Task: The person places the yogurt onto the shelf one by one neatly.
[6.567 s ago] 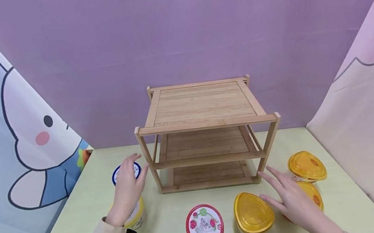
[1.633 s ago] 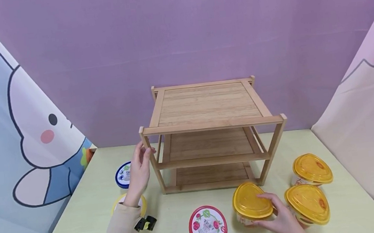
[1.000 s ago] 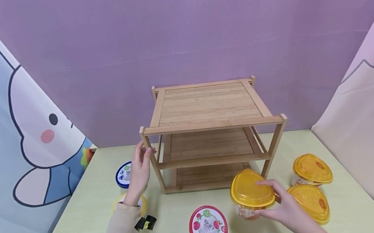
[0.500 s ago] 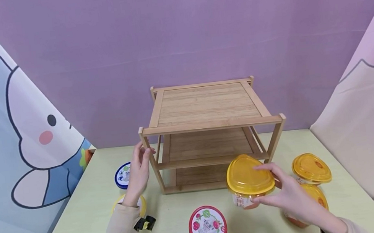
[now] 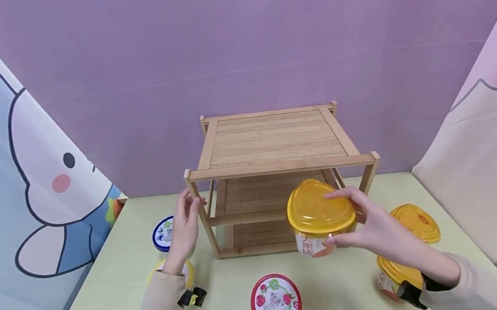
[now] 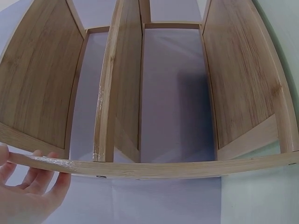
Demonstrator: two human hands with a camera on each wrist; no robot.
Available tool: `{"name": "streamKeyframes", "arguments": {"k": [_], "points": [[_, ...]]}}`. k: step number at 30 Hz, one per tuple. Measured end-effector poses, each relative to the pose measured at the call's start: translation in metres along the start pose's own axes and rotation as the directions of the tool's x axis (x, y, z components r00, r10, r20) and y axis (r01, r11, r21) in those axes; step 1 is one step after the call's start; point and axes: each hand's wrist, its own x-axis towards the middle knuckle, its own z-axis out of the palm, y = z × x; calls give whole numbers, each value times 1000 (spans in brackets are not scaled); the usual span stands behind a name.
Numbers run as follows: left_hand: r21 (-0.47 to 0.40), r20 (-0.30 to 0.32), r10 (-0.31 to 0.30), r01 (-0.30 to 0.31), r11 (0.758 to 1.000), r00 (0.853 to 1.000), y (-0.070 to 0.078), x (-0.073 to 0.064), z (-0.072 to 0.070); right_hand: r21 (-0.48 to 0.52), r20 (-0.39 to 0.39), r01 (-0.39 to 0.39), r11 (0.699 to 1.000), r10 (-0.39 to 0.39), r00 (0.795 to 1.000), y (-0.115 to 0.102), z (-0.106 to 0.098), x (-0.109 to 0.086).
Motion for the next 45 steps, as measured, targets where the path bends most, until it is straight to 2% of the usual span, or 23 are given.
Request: {"name": "streamKeyframes", "arguments": {"k": [7,9,13,21,28,32,35,41,45], "points": [[17,-1,23,-23,1000,1000,-34,7,-2,53,9,77,996,-78,997,-15,-4,20],[21,-4,35,-35,999,999,-35,6,-2,50,7,73,996,-74,997,-19,-5,26],[23,-6,49,-49,999,999,-35,7,-1,51,16,60,997,-61,998,-27,-8,37],[24,-4,35,-35,999,999,-35,6,-2,49,20,95,994,-96,995,-48,-11,60],[1,-5,44,-44,999,999,-34,6,-1,87,11,59,994,-61,998,-65,-14,82],[17,-1,40,-40,999,999,-33,6,0,101,8,76,992,-77,997,-73,-15,95],[21,1,31,-31,999,1000,-27,5,0,103,17,76,992,-78,997,-78,-15,105],[16,6,15,-15,1000,1000,-9,0,0,37,3,39,999,-39,999,-84,-14,125],[16,8,15,-15,1000,1000,-18,3,-1,46,-3,28,999,-28,1000,-88,-14,138]]}}
